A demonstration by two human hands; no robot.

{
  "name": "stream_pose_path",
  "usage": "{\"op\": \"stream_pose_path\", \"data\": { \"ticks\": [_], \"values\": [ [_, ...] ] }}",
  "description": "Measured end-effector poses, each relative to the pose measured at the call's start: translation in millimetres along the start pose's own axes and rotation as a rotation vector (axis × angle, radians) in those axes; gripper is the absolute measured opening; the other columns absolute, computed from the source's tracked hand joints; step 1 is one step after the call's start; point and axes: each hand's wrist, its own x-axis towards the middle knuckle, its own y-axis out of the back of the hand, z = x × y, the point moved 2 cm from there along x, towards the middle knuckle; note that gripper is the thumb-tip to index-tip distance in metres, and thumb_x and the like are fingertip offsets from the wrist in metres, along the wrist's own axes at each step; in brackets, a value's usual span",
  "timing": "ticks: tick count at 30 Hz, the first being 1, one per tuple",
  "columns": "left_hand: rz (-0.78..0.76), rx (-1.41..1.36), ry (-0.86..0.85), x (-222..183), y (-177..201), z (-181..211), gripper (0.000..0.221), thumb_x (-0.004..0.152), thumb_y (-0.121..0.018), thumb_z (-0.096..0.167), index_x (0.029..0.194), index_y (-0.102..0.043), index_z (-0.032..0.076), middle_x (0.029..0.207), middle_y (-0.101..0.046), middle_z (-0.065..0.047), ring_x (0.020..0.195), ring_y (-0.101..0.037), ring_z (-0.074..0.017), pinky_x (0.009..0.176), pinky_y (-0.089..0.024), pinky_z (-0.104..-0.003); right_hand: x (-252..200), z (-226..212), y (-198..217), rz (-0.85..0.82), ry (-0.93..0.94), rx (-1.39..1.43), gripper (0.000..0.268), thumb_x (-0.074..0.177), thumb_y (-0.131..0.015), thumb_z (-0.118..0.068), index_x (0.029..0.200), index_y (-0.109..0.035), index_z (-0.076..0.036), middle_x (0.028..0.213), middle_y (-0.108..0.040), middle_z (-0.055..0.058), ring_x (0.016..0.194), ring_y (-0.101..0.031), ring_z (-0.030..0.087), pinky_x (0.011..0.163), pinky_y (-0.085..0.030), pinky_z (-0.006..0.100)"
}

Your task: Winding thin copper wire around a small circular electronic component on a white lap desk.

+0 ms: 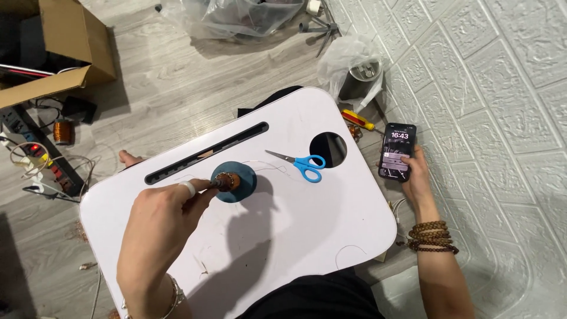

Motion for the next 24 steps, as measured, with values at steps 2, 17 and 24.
{"op": "stream_pose_path", "data": {
  "ticks": [2, 17, 24],
  "values": [
    [0.007, 0.008, -0.009, 0.0, -1.3, -0.2, 0.016, 0.078, -0.078, 0.013, 0.093, -0.080, 0.006, 0.045, -0.063, -0.006, 0.032, -0.043, -0.0147, 0.037, -0.036, -0.031, 1.8, 1.6, 1.3, -0.019, 0.001, 0.032, 0.055, 0.089, -0.042, -0.001, 0.143, -0.037, -0.015, 0.121, -0.062, 0.016, 0.099, -0.067, 0.027, 0.083, -0.059, 0.037],
    [0.005, 0.021, 0.004, 1.1, -1.1, 0.0, 0.016, 0.079, -0.078, 0.014, 0.092, -0.080, 0.005, 0.045, -0.062, -0.006, 0.032, -0.042, -0.0145, 0.037, -0.035, -0.031, 17.1, 38.1, 0.3, 0.023, -0.076, 0.030, 0.051, 0.088, -0.044, -0.002, 0.138, -0.038, -0.010, 0.124, -0.054, 0.015, 0.108, -0.059, 0.026, 0.092, -0.052, 0.040],
    [0.017, 0.001, -0.052, -0.5, 1.6, -1.4, 0.014, 0.079, -0.078, 0.015, 0.091, -0.080, 0.008, 0.049, -0.065, -0.004, 0.035, -0.047, -0.0149, 0.040, -0.040, -0.031, 34.1, 78.9, 7.1, 0.049, -0.166, -0.040, 0.039, 0.090, -0.046, -0.009, 0.129, -0.045, -0.012, 0.123, -0.054, 0.011, 0.104, -0.056, 0.023, 0.083, -0.048, 0.037]
  ]
}}
